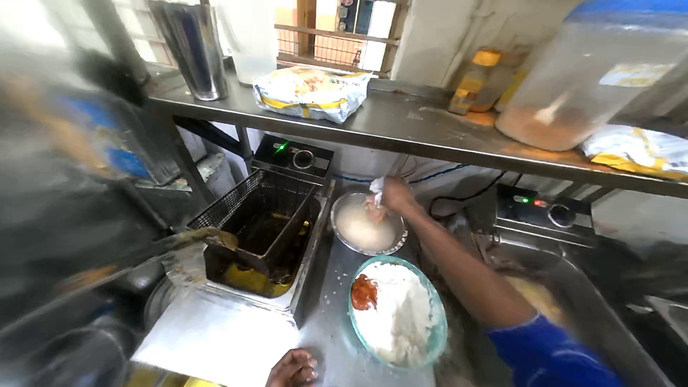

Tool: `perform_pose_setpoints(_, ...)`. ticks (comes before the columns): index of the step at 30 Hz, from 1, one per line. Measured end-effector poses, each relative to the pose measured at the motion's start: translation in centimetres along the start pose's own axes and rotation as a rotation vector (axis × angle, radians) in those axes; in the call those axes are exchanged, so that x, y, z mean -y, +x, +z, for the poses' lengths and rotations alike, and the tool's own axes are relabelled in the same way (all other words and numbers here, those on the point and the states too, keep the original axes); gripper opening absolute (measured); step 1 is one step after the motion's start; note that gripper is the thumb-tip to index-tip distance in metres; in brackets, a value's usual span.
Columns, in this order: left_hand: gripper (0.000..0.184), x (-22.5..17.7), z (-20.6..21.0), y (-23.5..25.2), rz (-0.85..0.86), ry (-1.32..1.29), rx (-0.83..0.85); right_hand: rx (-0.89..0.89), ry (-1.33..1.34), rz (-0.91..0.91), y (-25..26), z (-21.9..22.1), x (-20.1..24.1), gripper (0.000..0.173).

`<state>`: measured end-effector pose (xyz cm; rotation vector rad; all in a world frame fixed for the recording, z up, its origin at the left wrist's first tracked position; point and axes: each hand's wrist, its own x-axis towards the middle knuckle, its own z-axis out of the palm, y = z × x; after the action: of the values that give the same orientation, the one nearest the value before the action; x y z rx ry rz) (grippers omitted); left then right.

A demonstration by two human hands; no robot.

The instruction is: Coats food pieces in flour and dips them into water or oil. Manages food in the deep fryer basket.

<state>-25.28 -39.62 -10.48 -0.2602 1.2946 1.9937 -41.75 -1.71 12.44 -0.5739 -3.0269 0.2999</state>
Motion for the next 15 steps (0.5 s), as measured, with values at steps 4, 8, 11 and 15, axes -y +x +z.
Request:
perform_pose_setpoints(4, 0.023, -0.5, 0.3, 0.2, 0.015, 0.017, -0.005, -0.01, 0.007, -0.019, -2.5, -0.5, 0.0, 0.027)
perform_pose_setpoints(8, 0.024, -0.3, 0.6, 0.3, -0.01, 0.004, -0.029, 0.058, -0.015, -0.118, -6.9, -5.0, -1.2, 0.024)
perform_pose_setpoints(11, 0.023, 0.2, 1.2, 0.6, -0.045, -0.013, -0.025, 0.198, -0.027, -0.214, -10.7, -6.0, -2.5, 0.018)
perform_pose_setpoints(15, 0.023, 0.6, 2.3, 0.8, -0.1, 0.0, -0.018, 0.462, 0.033, -0.121, -14.7, -1.6, -4.2, 0.026)
